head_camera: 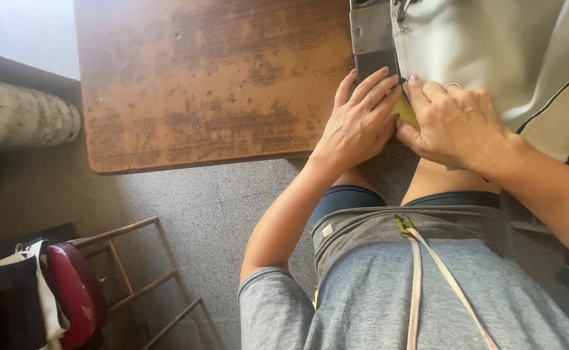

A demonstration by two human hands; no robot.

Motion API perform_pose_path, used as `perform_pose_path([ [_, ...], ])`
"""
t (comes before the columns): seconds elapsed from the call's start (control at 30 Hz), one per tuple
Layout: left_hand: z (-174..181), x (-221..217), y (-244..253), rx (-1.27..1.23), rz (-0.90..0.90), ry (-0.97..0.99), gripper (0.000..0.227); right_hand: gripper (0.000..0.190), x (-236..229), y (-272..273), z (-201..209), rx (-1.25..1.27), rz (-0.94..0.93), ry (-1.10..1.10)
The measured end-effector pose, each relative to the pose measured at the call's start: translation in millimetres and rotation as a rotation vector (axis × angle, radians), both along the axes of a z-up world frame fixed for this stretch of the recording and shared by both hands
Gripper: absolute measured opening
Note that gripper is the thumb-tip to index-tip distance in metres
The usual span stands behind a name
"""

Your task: The person uses a sewing machine to stitch a seam on a piece of white fabric. After sewing, they use scissors to trim the excess fabric along the stitched edge, carefully following the seam line.

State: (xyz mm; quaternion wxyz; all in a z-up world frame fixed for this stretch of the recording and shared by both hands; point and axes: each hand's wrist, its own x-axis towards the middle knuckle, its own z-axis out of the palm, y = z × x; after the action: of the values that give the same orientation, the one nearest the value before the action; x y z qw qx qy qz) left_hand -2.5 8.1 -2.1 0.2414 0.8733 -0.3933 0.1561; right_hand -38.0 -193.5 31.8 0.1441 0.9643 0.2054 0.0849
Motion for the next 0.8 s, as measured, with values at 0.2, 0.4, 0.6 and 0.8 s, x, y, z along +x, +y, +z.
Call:
perform_pose_path([
  [0.2,4.0,-3.1,0.6,-0.111,0.032,-0.073,0.019,0.075,9.4,5.5,8.4,-0.001,-0.036,0.047],
  [0.4,2.3,-5.9,0.7,-0.041,0.008,-0.055,0.029,0.067,15.1,6.5,10.9,0.057,-0.048,0.056],
  [0.6,9.7,-8.7,0.9,0.002,0.04,-0.065,0.032,0.074,19.9,9.0,15.6,0.068,-0.06,0.111],
  [0.8,5.7,-7.2,-0.1,-0.031,0.029,-0.056,0.029,0.071,24.4,11.1,7.7,-0.055,-0.021,-0.054],
])
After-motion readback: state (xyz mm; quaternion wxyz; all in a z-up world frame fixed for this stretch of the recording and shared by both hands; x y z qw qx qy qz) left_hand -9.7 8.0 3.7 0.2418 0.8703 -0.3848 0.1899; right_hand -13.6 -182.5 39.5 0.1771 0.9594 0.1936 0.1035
